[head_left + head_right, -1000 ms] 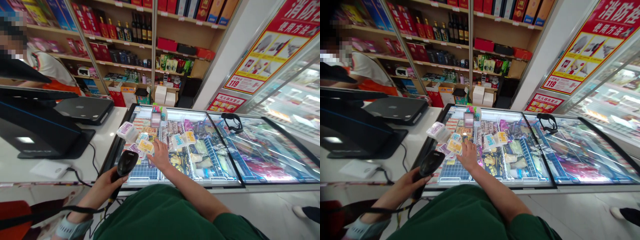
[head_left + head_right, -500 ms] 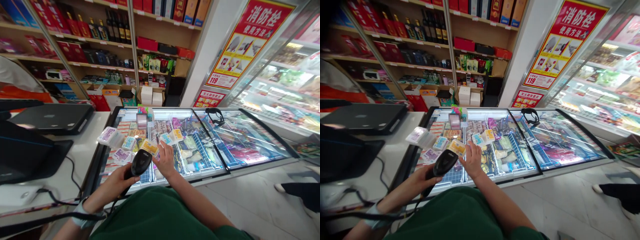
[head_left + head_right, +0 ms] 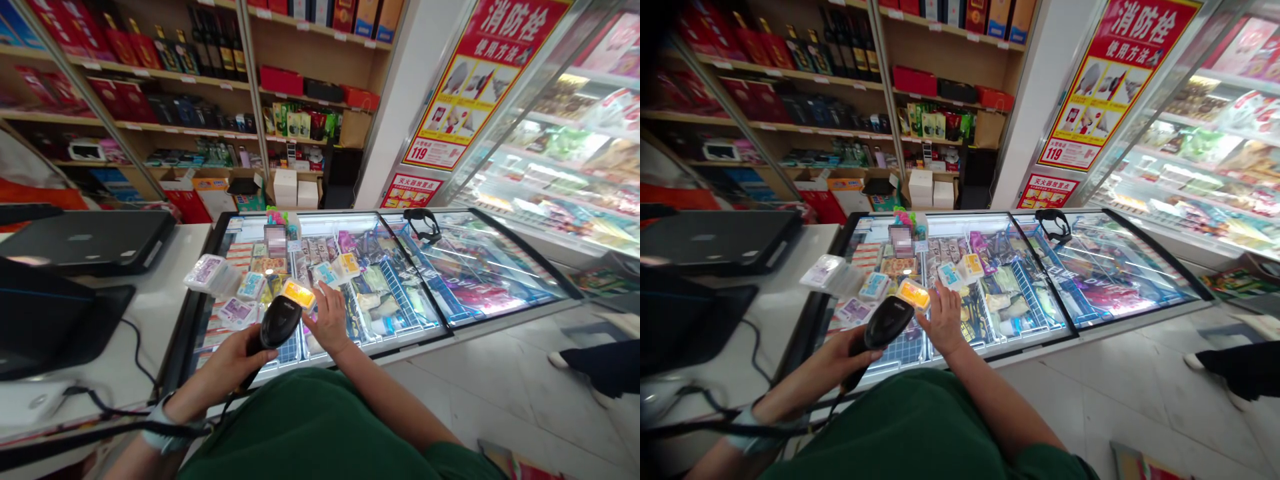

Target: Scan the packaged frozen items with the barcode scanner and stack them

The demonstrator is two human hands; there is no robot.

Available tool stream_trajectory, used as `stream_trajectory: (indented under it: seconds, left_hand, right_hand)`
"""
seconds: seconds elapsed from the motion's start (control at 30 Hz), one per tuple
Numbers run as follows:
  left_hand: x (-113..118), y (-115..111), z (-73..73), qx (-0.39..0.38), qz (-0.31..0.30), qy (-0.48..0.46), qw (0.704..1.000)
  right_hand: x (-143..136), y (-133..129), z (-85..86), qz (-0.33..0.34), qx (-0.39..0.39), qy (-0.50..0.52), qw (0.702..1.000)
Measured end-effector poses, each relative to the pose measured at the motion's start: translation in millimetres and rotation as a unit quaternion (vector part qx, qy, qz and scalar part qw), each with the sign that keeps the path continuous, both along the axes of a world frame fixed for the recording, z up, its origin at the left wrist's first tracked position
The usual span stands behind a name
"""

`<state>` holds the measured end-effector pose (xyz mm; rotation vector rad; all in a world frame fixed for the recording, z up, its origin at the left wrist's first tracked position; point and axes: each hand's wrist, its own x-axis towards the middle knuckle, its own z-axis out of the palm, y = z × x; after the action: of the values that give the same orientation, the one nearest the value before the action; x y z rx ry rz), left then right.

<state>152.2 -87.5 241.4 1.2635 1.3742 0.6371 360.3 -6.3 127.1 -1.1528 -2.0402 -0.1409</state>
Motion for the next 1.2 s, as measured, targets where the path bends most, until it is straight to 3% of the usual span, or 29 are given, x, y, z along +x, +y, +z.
stream_trajectory:
  seconds: [0.2,0.3,0.5,0.7,0.97,1.2]
  left_hand:
    - [-0.9,1.2,-4.3,0.001,-0.001,-0.005,1.0]
    - [-1.7,1.2,-6.2,0.006,0.003,-0.01,1.0]
    - [-6.0,-3.0,-3.1,0.016,0.014,0.006,1.0]
    - [-14.2,-9.4,-5.2,0.01,0.045,0.02,0.999]
    - [-25.3,-18.6,-17.6,0.011,0.034,0.033,0.999]
    - [-35.9,-31.7,-22.5,0.002,0.077,0.004,0.997]
  right_hand:
    - [-0.3,-1.1,-2.3,0.005,-0.009,0.006,1.0]
    - [0.1,0.2,-7.0,-0.006,-0.052,0.024,0.998]
    - [10.3,18.8,-17.5,-0.144,-0.239,0.079,0.957]
    - [23.6,47.1,-20.1,-0.242,-0.347,0.041,0.905]
    - [18.6,68.0,-24.9,-0.273,-0.365,0.007,0.89]
    - [10.9,55.0,-22.2,-0.254,-0.347,-0.014,0.903]
